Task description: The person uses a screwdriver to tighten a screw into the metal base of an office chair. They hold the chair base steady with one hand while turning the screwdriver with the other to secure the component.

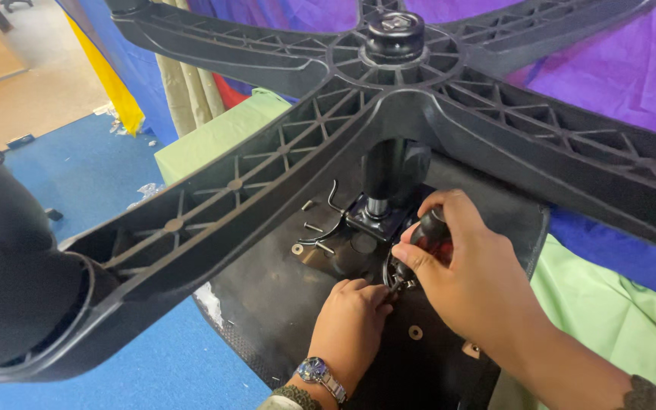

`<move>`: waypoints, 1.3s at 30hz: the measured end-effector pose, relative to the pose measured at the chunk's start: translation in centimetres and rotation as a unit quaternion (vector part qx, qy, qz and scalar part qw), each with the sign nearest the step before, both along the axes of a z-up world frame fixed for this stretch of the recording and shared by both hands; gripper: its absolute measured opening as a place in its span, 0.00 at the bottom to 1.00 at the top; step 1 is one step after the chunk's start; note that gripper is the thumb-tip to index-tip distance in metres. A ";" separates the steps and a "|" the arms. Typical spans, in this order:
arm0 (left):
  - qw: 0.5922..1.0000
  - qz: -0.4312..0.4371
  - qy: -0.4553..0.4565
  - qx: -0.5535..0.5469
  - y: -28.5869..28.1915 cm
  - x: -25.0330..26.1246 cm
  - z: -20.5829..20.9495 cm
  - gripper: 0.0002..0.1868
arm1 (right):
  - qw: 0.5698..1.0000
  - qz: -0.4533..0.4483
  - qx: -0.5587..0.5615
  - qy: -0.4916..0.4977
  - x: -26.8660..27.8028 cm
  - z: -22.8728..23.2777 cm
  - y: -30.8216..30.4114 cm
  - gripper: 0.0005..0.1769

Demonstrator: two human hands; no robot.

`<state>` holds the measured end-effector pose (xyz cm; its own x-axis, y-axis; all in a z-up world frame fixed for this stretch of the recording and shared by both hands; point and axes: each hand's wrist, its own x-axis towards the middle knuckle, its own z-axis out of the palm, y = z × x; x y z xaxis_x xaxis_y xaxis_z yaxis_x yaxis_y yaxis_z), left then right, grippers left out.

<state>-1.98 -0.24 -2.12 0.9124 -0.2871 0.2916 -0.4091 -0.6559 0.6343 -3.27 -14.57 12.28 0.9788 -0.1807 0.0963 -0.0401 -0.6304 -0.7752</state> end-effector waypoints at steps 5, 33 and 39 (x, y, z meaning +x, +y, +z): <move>1.000 -0.004 -0.023 -0.018 0.1 -0.3 0.3 0.05 | 0.991 0.130 0.014 -0.006 -0.7 -0.7 -2.3 0.32; 0.998 0.033 -0.046 -0.013 -0.5 0.4 -1.0 0.06 | 0.988 0.060 -0.098 -0.102 -0.5 -1.8 0.8 0.27; 0.999 0.033 -0.035 -0.004 -0.6 -0.5 -0.9 0.06 | 0.991 0.094 -0.060 0.076 -0.6 -1.7 -1.0 0.36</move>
